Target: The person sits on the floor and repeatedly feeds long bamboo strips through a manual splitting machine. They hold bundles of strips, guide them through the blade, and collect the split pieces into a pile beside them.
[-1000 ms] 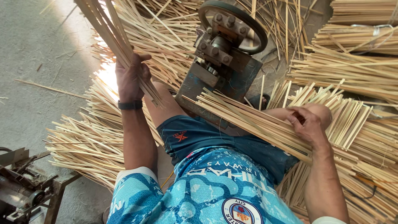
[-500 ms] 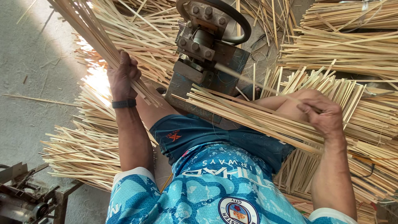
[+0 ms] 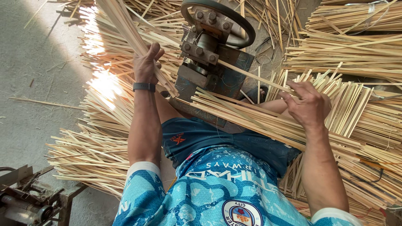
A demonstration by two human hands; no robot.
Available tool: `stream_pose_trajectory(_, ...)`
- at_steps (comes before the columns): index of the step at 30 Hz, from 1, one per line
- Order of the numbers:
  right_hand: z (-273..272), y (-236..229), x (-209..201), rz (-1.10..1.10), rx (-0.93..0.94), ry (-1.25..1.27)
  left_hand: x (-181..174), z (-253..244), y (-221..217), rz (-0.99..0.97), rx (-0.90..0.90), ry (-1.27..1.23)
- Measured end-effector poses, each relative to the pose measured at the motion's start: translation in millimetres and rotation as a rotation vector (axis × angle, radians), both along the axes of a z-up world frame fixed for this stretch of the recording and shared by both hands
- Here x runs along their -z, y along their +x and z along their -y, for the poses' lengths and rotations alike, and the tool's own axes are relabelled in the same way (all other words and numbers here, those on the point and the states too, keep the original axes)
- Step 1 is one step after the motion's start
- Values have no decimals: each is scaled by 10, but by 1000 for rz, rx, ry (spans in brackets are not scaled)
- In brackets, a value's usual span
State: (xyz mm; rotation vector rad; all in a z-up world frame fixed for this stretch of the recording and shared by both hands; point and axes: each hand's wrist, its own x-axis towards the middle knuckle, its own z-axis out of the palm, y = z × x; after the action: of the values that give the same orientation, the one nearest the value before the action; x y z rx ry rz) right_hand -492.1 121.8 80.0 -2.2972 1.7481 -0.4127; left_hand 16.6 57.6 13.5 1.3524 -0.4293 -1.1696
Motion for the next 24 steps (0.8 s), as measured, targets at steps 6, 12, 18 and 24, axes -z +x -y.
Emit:
stream_pose_trajectory(6,-240,-137,35,-146,-11,462,182,316,-33,-31,-34,-167)
stream_pose_trajectory(12,-500,-394,318,283,105,616,95,559,220,113,38,-134)
stream_pose_trajectory(18,-433,-718,18,455,163,384,-417,448,504,-63,-87,-303)
stream_pose_trajectory(24,-226,-534,8,310,137,62,-503,106,482,33,-134,-212)
